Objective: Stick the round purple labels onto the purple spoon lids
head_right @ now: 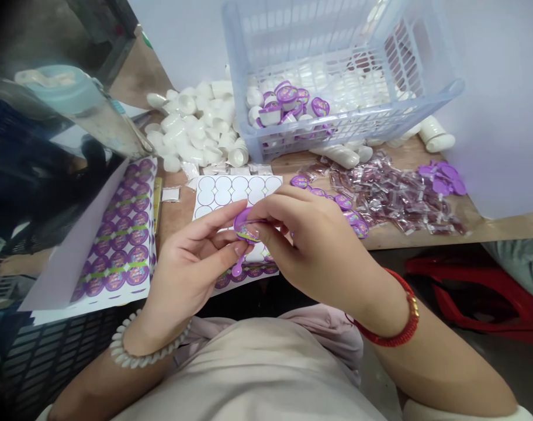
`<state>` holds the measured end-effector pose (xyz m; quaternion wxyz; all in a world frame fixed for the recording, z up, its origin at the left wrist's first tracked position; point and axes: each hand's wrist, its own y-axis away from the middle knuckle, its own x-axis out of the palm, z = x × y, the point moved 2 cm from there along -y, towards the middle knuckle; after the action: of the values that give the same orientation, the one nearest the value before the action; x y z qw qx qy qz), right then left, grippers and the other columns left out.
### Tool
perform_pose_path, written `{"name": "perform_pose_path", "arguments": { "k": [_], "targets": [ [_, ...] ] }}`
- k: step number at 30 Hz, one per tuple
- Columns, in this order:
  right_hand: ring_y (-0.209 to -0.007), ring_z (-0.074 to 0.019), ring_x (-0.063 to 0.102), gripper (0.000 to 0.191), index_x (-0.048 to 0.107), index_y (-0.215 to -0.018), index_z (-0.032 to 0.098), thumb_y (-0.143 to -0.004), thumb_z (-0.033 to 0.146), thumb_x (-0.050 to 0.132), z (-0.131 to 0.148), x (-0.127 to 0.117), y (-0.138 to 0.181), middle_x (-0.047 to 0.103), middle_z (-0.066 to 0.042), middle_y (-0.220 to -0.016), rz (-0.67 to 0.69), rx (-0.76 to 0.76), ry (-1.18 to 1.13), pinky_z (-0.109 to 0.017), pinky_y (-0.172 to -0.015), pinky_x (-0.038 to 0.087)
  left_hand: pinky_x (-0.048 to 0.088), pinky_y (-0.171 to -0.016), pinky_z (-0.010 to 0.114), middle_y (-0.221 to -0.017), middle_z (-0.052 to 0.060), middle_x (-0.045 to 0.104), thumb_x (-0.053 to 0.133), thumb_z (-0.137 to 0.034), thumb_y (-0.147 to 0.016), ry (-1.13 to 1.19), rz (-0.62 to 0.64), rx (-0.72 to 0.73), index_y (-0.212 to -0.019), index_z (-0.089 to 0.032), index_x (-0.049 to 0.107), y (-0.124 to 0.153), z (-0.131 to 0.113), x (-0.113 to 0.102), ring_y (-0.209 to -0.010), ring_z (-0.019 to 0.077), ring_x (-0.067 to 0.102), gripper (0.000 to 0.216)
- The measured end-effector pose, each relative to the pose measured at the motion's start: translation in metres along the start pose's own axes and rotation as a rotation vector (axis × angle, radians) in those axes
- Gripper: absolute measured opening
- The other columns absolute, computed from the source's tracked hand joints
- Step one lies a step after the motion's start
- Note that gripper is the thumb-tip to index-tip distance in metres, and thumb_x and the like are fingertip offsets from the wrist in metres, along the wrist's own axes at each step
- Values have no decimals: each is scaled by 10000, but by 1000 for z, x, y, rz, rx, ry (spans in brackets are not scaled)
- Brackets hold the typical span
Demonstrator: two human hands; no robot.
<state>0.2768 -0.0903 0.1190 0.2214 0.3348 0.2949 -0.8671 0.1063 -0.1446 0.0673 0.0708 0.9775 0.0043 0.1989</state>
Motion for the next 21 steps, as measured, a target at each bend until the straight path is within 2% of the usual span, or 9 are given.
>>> {"name": "perform_pose_path", "arguments": {
  "k": [5, 10, 17, 21],
  "targets": [
    [-688, -169, 600, 152, 719, -868, 258, -936, 133, 666, 0, 1, -1, 659, 4, -749, -8, 22, -19, -291, -634, 457, 649, -883, 328, -1092, 50, 836, 849, -150, -835, -13, -7, -4, -1259, -279, 800, 0, 1, -2, -1003, 233, 786, 446],
    [-745, -180, 639, 154, 719, -907, 256, -958, 135, 639, -1, 2, -1, 688, -9, -804, 15, -6, 39, -300, -684, 499, 643, -896, 285, -1106, 37, 837, 848, -124, -832, 20, 4, -8, -1239, -286, 809, -1, 2, -2, -1026, 214, 783, 441],
    [-808, -186, 673, 166, 712, -930, 231, -991, 113, 612, 2, 6, 0, 697, -22, -838, 20, -25, 118, -297, -718, 525, 645, -811, 202, -1067, 40, 838, 868, -85, -792, 108, 0, -22, -1180, -244, 825, -3, 0, -2, -890, 144, 780, 421],
    [-812, -188, 672, 132, 719, -994, 225, -1003, 138, 621, 5, 7, 3, 687, -28, -855, -9, -72, 126, -311, -733, 551, 635, -715, 167, -979, 27, 836, 871, -100, -790, 149, -14, -20, -1096, -228, 837, -7, 2, -2, -774, 113, 768, 334]
  ]
}}
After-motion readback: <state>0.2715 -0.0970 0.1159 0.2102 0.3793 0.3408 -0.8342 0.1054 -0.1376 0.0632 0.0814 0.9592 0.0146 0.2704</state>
